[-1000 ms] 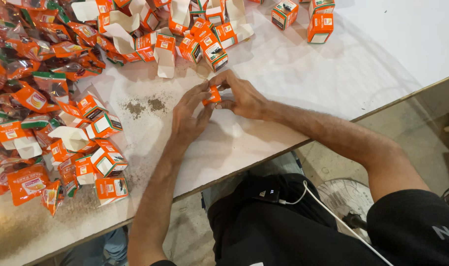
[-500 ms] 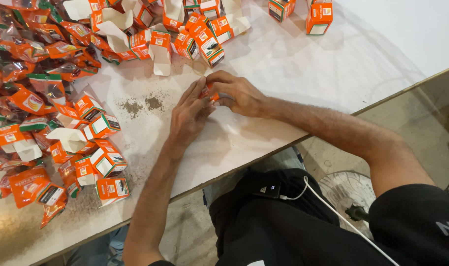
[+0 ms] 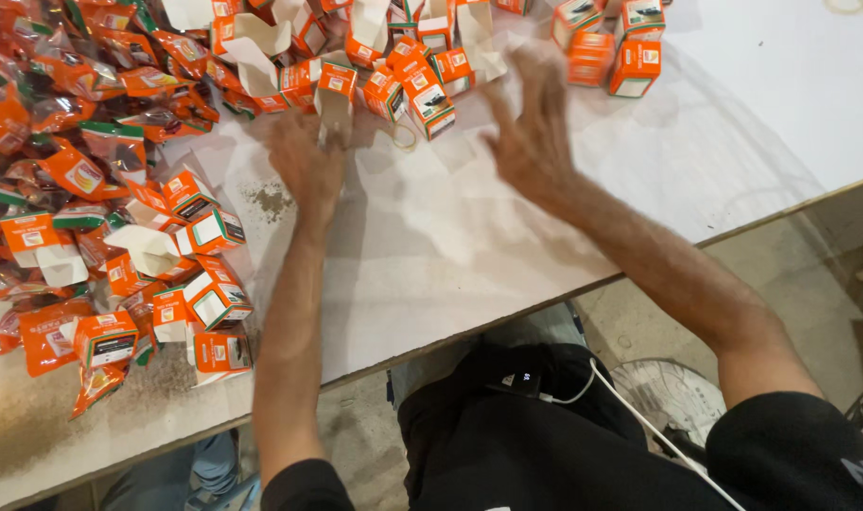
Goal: The person folds small flat cardboard boxes into open cartons at a table, pressing the flaps into shape by hand and placing each finished box onto a pile. They repeatedly pick the next flat box from a large heap of boxes and plastic-wrapped packets and fold it one at a time.
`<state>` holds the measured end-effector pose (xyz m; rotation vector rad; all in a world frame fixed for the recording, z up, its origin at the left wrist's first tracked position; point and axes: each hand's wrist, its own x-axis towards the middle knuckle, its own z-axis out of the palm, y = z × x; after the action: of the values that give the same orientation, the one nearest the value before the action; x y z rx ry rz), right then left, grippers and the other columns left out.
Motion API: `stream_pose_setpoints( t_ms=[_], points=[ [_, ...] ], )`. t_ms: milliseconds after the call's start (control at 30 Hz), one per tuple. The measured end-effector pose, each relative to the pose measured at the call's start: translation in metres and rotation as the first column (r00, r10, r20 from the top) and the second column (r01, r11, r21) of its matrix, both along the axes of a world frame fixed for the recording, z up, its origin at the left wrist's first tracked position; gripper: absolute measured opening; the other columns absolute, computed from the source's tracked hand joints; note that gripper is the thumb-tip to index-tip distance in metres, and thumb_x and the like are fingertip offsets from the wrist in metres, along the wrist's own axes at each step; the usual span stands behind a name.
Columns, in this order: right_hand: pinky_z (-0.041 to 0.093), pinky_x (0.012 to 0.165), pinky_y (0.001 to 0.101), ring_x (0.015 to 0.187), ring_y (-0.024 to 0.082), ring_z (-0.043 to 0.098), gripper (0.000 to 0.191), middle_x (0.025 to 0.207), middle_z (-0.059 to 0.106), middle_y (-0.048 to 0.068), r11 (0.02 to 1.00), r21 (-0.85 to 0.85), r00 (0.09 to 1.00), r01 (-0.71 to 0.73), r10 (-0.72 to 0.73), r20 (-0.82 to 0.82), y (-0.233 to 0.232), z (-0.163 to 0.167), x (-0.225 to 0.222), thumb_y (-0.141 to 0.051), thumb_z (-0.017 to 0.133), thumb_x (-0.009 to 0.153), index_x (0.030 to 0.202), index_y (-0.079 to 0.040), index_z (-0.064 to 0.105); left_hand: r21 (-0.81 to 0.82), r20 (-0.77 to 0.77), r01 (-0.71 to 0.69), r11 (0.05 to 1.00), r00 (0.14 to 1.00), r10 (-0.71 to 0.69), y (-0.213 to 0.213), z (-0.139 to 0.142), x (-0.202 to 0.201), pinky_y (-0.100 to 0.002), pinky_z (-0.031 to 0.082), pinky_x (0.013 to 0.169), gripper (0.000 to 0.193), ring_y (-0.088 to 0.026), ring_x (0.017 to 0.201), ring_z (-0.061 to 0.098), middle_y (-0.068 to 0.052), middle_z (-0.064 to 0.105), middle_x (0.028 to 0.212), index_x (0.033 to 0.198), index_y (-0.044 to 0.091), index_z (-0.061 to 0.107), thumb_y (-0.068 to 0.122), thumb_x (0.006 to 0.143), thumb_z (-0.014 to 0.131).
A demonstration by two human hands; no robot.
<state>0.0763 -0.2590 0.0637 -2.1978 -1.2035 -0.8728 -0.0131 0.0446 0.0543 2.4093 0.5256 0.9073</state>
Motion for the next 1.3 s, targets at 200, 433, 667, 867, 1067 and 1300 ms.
stream_pose_setpoints(
  t_ms=[200, 433, 667, 867, 1067, 1300],
  points=[
    [0.041, 0.117, 0.0542, 0.142, 0.049, 0.04, 0.082, 0.156, 0.035, 0.029, 0.882, 0.099, 0.845, -0.46, 0.47, -0.257, 0.038, -0.01, -0.029, -0.019, 0.084, 0.089, 0.153, -0.002, 0.036, 0.367, 0.213, 0.22, 0.904, 0.926, -0.312, -0.008, -0.011, -0.005, -0.051, 0.048, 0.097, 0.024, -0.041, 0.107, 0.061, -0.02, 0.065, 0.108, 0.108, -0.001, 0.066, -0.009, 0.087, 0.06],
    [0.045, 0.112, 0.0498, 0.134, 0.043, 0.052, 0.076, 0.146, 0.048, 0.023, 0.854, 0.083, 0.702, -0.513, 0.473, -0.532, 0.049, -0.026, -0.03, -0.015, 0.075, 0.098, 0.156, -0.008, 0.026, 0.295, 0.261, 0.094, 0.951, 0.949, -0.175, 0.052, -0.006, 0.003, -0.051, 0.042, 0.12, 0.051, -0.044, 0.138, 0.052, -0.023, 0.051, 0.147, 0.147, -0.002, 0.044, -0.009, 0.1, 0.062],
    [0.041, 0.112, 0.0529, 0.137, 0.05, 0.048, 0.082, 0.152, 0.043, 0.037, 0.791, 0.186, 0.626, -0.582, 0.582, -0.519, 0.046, -0.031, -0.023, -0.02, 0.064, 0.106, 0.16, 0.002, 0.006, 0.358, -0.202, 0.191, 0.914, 0.971, -0.124, 0.135, 0.001, 0.012, -0.05, 0.049, 0.104, 0.076, -0.05, 0.133, 0.047, -0.031, 0.035, 0.159, 0.151, -0.005, 0.036, -0.008, 0.081, 0.066],
    [0.04, 0.116, 0.0552, 0.131, 0.048, 0.051, 0.086, 0.137, 0.055, 0.03, 0.79, 0.12, 0.657, -0.602, 0.575, -0.489, 0.045, -0.033, -0.022, -0.018, 0.066, 0.105, 0.162, 0.006, 0.007, 0.451, -0.326, 0.174, 0.876, 0.945, -0.02, 0.085, 0.001, -0.044, -0.049, 0.056, 0.091, 0.047, -0.04, 0.116, 0.064, -0.016, 0.063, 0.131, 0.14, 0.008, 0.055, 0.0, 0.097, 0.072],
    [0.053, 0.092, 0.0449, 0.109, 0.036, 0.067, 0.068, 0.119, 0.068, 0.018, 0.878, 0.24, 0.559, -0.414, 0.454, -0.694, 0.04, -0.029, -0.02, -0.029, 0.091, 0.078, 0.131, -0.002, 0.06, 0.173, 0.222, 0.214, 0.961, 0.942, -0.25, -0.016, 0.009, -0.079, -0.045, 0.055, 0.092, 0.041, -0.031, 0.103, 0.067, -0.018, 0.069, 0.122, 0.135, 0.006, 0.054, 0.007, 0.1, 0.075],
    [0.054, 0.089, 0.0454, 0.102, 0.036, 0.067, 0.07, 0.112, 0.07, 0.019, 0.842, 0.283, 0.561, -0.459, 0.522, -0.643, 0.041, -0.02, -0.018, -0.03, 0.092, 0.071, 0.13, -0.004, 0.064, 0.419, 0.152, 0.422, 0.804, 0.841, -0.52, -0.09, 0.002, -0.055, -0.056, 0.035, 0.119, 0.041, -0.042, 0.139, 0.045, -0.021, 0.058, 0.133, 0.13, 0.008, 0.061, 0.011, 0.094, 0.08]
  ],
)
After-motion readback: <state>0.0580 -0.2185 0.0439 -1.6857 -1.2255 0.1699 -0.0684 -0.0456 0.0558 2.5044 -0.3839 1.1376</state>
